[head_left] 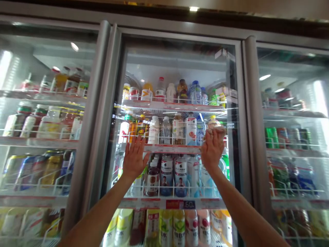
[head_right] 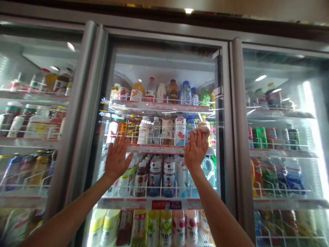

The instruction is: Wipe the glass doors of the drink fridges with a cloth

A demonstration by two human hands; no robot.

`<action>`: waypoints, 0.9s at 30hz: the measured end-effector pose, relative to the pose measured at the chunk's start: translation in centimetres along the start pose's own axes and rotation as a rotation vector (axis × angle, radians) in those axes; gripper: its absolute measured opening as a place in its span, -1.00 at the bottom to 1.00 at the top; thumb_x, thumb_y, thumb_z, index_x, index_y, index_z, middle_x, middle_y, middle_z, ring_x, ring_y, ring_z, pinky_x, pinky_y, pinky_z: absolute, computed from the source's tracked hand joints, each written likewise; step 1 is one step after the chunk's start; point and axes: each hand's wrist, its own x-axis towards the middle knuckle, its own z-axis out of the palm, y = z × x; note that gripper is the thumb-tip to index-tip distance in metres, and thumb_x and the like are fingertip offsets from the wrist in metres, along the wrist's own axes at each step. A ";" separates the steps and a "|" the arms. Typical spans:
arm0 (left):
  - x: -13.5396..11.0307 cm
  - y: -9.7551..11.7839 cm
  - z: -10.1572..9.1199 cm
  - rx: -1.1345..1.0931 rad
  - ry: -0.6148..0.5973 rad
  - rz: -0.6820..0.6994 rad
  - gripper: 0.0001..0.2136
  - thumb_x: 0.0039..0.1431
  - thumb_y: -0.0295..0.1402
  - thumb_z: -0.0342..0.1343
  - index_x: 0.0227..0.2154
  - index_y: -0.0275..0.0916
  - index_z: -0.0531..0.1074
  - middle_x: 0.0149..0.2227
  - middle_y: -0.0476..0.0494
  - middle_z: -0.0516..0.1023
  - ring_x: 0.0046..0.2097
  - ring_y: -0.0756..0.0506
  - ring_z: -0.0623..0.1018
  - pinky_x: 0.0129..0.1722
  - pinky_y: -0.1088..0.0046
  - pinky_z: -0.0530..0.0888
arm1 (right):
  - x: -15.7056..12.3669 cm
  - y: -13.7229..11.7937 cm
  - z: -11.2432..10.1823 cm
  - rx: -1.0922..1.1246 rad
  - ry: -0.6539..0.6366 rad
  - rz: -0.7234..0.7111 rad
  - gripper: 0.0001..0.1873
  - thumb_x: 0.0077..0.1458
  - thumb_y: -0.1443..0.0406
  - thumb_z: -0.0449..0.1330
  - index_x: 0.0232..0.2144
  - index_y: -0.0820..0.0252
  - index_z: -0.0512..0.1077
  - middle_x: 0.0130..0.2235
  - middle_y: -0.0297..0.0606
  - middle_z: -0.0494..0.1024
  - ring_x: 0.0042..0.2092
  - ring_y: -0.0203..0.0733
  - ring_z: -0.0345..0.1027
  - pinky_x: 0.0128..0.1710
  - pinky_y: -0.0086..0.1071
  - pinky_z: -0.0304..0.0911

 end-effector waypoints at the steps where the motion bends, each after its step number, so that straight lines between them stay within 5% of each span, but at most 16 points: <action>1: 0.0 0.0 0.0 -0.003 -0.007 -0.001 -0.46 0.23 -0.21 -0.18 0.24 -0.27 -0.08 0.27 -0.25 0.01 0.31 -0.17 -0.11 0.23 0.09 -0.05 | -0.3 -0.7 0.0 0.002 -0.012 0.005 -0.44 0.14 0.30 -0.09 0.21 0.06 0.04 0.25 -0.16 0.08 0.29 0.00 -0.19 0.18 0.06 -0.16; 5: 0.1 0.0 -0.1 -0.020 -0.009 -0.001 -0.45 0.24 -0.19 -0.19 0.24 -0.26 -0.09 0.27 -0.26 0.00 0.31 -0.17 -0.10 0.23 0.09 -0.05 | -3.1 -3.1 -1.0 0.106 -0.276 -0.483 -0.41 0.12 0.33 -0.05 0.21 -0.05 0.03 0.24 -0.32 0.13 0.30 -0.16 -0.21 0.24 -0.09 -0.21; 7: 0.1 0.0 -0.1 -0.015 0.003 0.003 -0.45 0.24 -0.19 -0.19 0.24 -0.25 -0.11 0.27 -0.27 0.00 0.31 -0.17 -0.10 0.23 0.09 -0.05 | -3.4 -1.4 -1.7 0.104 -0.313 -0.556 -0.42 0.12 0.34 -0.06 0.19 -0.09 0.05 0.22 -0.35 0.17 0.29 -0.19 -0.17 0.25 -0.11 -0.24; 11: 0.1 0.1 0.0 0.000 0.014 0.015 -0.44 0.24 -0.21 -0.18 0.25 -0.23 -0.16 0.27 -0.26 -0.02 0.31 -0.17 -0.10 0.23 0.09 -0.04 | -1.3 4.4 -1.7 -0.043 -0.038 -0.037 -0.45 0.14 0.31 -0.10 0.20 0.04 0.07 0.22 -0.16 0.15 0.26 -0.02 -0.08 0.18 0.05 -0.15; 13: 0.1 0.1 0.0 0.000 0.015 0.015 -0.43 0.24 -0.21 -0.18 0.26 -0.22 -0.17 0.28 -0.25 -0.03 0.31 -0.17 -0.09 0.22 0.08 -0.04 | -0.8 4.6 -1.2 -0.062 0.044 0.095 -0.45 0.14 0.30 -0.11 0.20 0.13 0.07 0.23 -0.08 0.12 0.27 0.05 -0.12 0.16 0.09 -0.13; 15: 0.1 0.0 0.0 -0.005 0.017 0.011 -0.43 0.24 -0.21 -0.17 0.26 -0.21 -0.17 0.28 -0.25 -0.02 0.30 -0.17 -0.09 0.23 0.08 -0.04 | -1.7 2.3 -0.9 -0.020 -0.020 -0.027 -0.44 0.14 0.32 -0.10 0.21 0.13 0.05 0.24 -0.10 0.10 0.29 0.02 -0.21 0.18 0.06 -0.14; 18: 0.1 -0.1 0.0 -0.008 0.025 0.016 -0.43 0.24 -0.21 -0.16 0.26 -0.21 -0.17 0.27 -0.25 -0.01 0.30 -0.17 -0.08 0.22 0.08 -0.03 | -3.8 -1.4 -1.2 0.086 -0.244 -0.430 -0.42 0.12 0.35 -0.07 0.20 0.00 0.06 0.24 -0.29 0.13 0.30 -0.13 -0.23 0.23 -0.07 -0.21; 20: 0.1 -0.2 0.1 -0.001 0.030 0.025 -0.43 0.24 -0.22 -0.17 0.26 -0.21 -0.17 0.27 -0.26 -0.01 0.30 -0.18 -0.08 0.22 0.08 -0.02 | -4.3 -1.2 -1.6 0.102 -0.314 -0.546 -0.43 0.11 0.36 -0.06 0.18 -0.05 0.09 0.23 -0.36 0.16 0.30 -0.17 -0.20 0.25 -0.11 -0.25; 24: 0.1 -0.1 0.0 0.009 0.036 0.032 -0.42 0.24 -0.23 -0.16 0.26 -0.22 -0.19 0.28 -0.26 -0.03 0.30 -0.17 -0.09 0.22 0.08 -0.01 | -2.2 3.6 -1.6 -0.029 -0.091 -0.176 -0.45 0.15 0.33 -0.09 0.20 0.01 0.06 0.22 -0.20 0.16 0.27 -0.08 -0.10 0.20 -0.01 -0.15; 27: 0.0 -0.1 0.0 0.001 0.031 0.028 -0.42 0.23 -0.24 -0.16 0.26 -0.22 -0.19 0.28 -0.25 -0.03 0.30 -0.17 -0.09 0.23 0.09 -0.03 | -1.2 3.5 -0.9 -0.067 0.027 0.032 -0.44 0.16 0.30 -0.10 0.22 0.11 0.01 0.24 -0.09 0.11 0.28 0.01 -0.15 0.17 0.05 -0.12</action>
